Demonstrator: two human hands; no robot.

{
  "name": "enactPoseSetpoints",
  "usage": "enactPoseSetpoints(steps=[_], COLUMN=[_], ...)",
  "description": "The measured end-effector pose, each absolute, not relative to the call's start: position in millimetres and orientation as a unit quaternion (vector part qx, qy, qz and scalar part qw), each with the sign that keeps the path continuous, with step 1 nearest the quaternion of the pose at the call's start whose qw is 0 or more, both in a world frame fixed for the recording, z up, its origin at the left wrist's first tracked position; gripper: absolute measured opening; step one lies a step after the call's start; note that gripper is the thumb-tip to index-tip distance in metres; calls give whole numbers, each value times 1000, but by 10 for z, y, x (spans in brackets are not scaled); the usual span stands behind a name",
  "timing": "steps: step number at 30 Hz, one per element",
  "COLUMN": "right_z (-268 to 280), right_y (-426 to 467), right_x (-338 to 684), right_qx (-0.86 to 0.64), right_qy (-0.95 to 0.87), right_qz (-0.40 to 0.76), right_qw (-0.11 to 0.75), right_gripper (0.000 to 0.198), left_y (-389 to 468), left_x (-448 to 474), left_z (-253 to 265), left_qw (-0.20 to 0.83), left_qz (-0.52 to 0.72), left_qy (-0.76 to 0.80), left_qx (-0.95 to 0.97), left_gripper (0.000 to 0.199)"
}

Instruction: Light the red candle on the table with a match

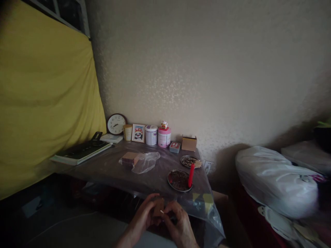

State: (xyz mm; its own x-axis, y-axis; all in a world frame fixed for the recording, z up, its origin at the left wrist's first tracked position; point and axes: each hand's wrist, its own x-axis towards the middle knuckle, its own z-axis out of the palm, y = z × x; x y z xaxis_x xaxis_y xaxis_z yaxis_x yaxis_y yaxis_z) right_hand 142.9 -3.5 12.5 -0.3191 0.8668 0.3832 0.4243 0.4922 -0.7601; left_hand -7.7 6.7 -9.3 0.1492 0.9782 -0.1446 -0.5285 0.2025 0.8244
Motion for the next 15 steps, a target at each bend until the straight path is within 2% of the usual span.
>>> enactPoseSetpoints(steps=[7,15], right_z=[157,183], right_y=[-43,-44], right_x=[1429,1445], right_qx=[-424,-428], right_qy=[-758,-746], right_qz=[282,294], right_qw=[407,416], right_gripper=[24,24], left_y=[70,71], left_x=[-68,-79], left_z=[-122,-91], left_qw=[690,688], left_qz=[547,560], left_qy=[349,343], left_qx=[321,308], left_gripper=[17,14])
